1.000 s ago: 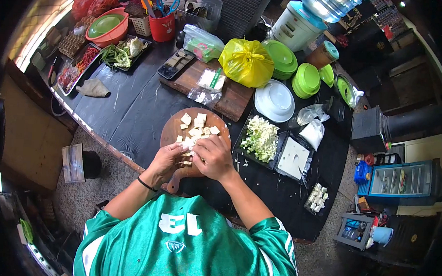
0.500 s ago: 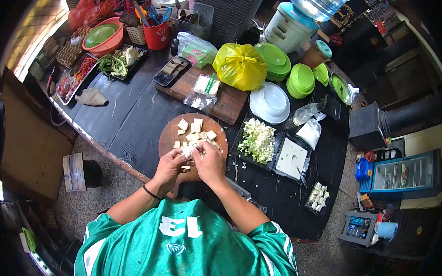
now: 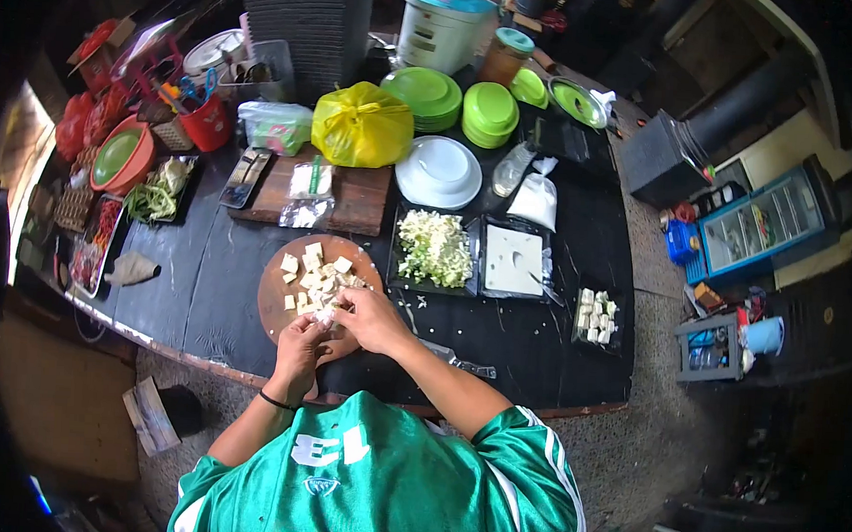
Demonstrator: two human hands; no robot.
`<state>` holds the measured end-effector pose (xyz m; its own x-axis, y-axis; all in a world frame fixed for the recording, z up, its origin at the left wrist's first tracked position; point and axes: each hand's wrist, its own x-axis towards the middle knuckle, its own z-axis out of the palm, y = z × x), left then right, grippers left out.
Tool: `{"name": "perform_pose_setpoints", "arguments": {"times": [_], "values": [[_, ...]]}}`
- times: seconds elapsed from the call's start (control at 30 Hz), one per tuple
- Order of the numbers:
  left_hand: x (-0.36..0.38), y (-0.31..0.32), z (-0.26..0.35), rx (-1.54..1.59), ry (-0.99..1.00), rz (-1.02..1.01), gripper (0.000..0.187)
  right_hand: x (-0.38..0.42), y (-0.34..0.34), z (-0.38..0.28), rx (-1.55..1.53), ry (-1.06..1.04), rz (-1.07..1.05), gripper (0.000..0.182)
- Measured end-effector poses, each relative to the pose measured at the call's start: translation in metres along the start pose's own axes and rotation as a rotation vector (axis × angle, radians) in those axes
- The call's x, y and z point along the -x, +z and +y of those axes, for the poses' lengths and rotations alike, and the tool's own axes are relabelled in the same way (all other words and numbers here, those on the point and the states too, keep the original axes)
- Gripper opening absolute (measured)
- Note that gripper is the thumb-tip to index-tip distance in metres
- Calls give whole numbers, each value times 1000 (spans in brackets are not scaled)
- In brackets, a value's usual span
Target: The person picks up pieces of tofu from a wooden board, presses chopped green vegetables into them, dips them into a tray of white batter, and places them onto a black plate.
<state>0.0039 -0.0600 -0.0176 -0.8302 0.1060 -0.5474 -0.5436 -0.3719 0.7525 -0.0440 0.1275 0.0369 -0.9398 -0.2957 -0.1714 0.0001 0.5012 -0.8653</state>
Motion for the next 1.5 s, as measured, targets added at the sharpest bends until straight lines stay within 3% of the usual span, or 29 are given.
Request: {"name": "perform_pose_setpoints", "arguments": {"times": [0.33,0.5,0.7,0.8,1.0,1.13,1.27,1.3,1.33,1.4,1.5], "values": [[-4,60,-21,-35,-76,-162,23,41,-80,27,-49,23,-74,30],[-5,88,-27,-33,-120,-127,35,48,-129,61,-75,97,86,24],[3,90,-35,79,-39,-97,37,21,-229,152,332,148,508,21],[6,89,-39,111,-27,-50,36,4,-257,173,664,29,585,18],[16,88,-43,184,17,57,31,-16,-254,215,1003,-241,521,20],[20,86,-43,188,16,91,27,-1,-247,216,949,-278,444,16],[19,82,-47,189,12,100,25,10,-263,199,751,-93,284,20],[19,82,-46,190,5,105,24,16,-271,171,692,72,256,23],[19,83,-45,190,0,109,23,13,-274,177,691,75,255,23],[18,84,-46,197,-1,106,22,8,-283,187,385,116,214,26],[16,86,-46,209,5,105,21,3,-285,188,353,105,196,29]]}}
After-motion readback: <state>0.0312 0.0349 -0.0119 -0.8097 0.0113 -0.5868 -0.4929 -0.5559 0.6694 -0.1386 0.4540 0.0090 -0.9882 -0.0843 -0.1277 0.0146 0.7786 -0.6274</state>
